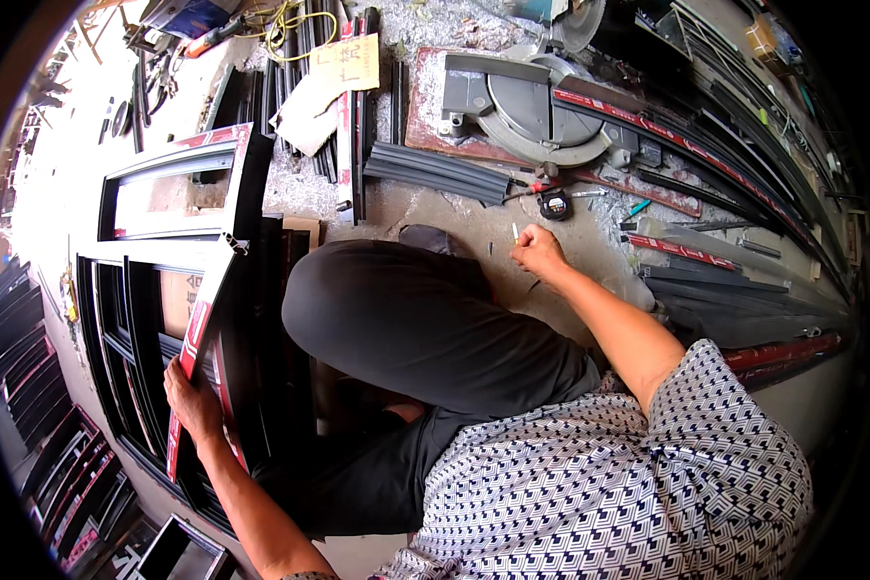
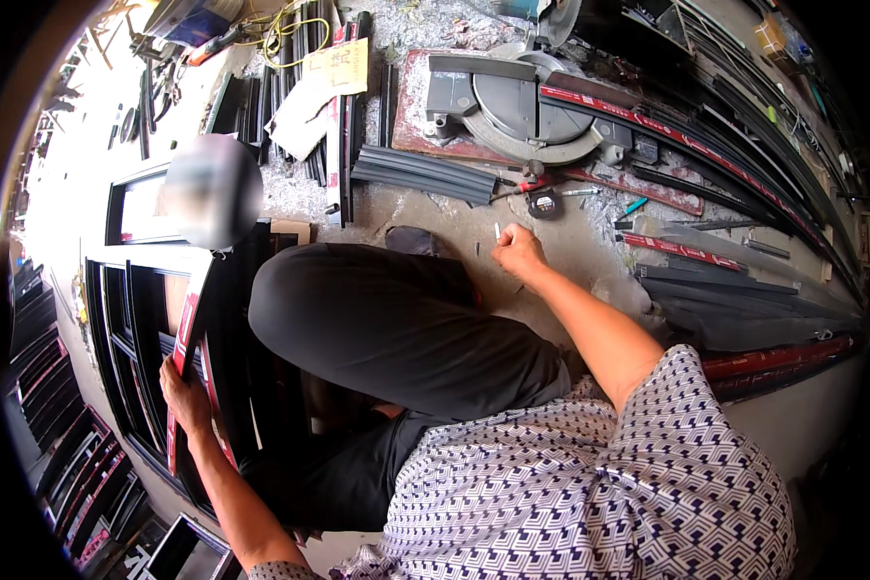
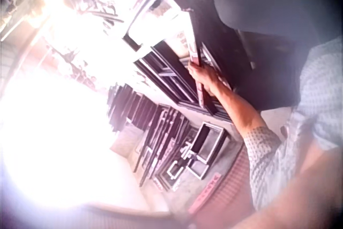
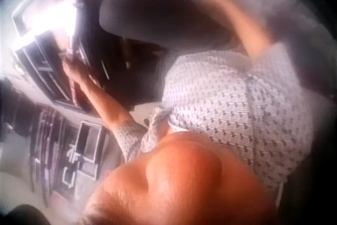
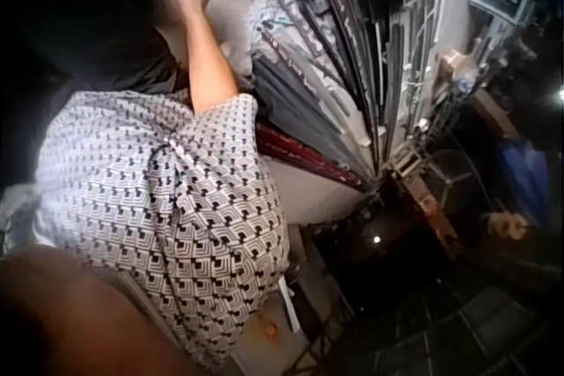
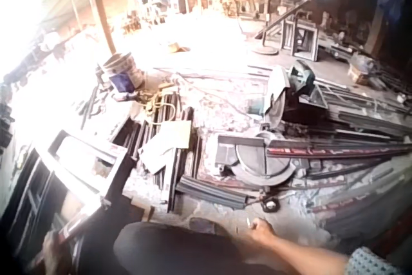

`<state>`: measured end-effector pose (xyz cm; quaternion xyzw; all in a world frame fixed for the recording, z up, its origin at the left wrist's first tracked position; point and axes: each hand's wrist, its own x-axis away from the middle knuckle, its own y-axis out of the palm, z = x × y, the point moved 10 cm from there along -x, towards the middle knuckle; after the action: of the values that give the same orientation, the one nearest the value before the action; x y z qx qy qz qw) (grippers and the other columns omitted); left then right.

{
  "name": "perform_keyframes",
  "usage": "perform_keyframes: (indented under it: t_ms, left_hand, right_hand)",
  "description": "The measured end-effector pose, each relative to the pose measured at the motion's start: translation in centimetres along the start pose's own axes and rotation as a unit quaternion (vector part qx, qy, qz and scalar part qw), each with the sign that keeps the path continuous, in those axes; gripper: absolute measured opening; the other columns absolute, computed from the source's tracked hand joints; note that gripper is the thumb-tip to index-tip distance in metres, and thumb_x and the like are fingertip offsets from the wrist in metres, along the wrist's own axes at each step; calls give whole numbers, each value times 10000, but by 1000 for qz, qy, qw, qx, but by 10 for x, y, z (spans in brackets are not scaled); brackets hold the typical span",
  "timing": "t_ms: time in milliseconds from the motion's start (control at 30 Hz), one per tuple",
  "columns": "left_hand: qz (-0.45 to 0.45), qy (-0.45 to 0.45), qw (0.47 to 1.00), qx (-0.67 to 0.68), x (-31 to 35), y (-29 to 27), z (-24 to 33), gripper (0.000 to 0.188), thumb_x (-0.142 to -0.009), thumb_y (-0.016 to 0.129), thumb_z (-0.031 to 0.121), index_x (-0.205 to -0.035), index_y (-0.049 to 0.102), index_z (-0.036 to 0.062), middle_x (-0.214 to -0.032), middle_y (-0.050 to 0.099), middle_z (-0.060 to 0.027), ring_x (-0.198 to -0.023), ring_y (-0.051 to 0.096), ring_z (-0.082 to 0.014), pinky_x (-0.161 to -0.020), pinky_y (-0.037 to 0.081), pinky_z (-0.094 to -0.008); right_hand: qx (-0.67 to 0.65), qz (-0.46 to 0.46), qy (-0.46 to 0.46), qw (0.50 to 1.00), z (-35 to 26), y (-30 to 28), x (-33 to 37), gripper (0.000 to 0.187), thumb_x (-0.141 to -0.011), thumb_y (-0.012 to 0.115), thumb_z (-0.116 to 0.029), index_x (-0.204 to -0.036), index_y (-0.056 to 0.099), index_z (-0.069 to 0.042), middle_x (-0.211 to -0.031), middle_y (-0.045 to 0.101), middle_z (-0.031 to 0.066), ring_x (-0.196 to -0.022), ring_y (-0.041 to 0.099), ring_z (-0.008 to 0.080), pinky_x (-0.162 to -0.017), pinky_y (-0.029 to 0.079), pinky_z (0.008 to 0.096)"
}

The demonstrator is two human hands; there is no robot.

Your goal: The person assembles a window frame by hand, fitting red protective strips and metal components into the frame slots. They repeatedly align and press parts into place, then move to a different area to handle additional frame pieces and small hardware.

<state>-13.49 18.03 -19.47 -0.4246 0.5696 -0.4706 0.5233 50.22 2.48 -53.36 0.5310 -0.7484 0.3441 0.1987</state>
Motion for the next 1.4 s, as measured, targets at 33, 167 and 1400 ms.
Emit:
perform_keyframes:
  t_ms: [33,167,1400]
  left_hand:
    - [0,5,1000,-2,-1,1,2,345,-971,631,59,-1305,610,-26,-1214,672,-237,-1174,629,-454,-1016,498,-504]
    - [8,7,1000,-10,4,6,-10,339,-971,620,56,-1301,612,-19,-1220,670,-235,-1171,634,-454,-1020,501,-504]
    - [7,-27,1000,-11,3,-11,14,255,-993,632,109,-1228,615,12,-1118,672,-214,-1080,621,-452,-941,488,-539]
  right_hand:
    - [-17,13,-47,999,-7,-4,-1,276,-862,750,-131,-1099,633,-53,-822,714,84,-712,663,173,-686,544,357]
    - [-114,-41,-176,977,-126,5,29,274,-978,678,-107,-1243,635,-52,-909,736,59,-752,635,100,-680,533,283]
    - [-151,-205,-376,891,-323,66,83,423,-1036,674,-190,-1414,603,-16,-1129,747,121,-1034,684,149,-948,555,295]
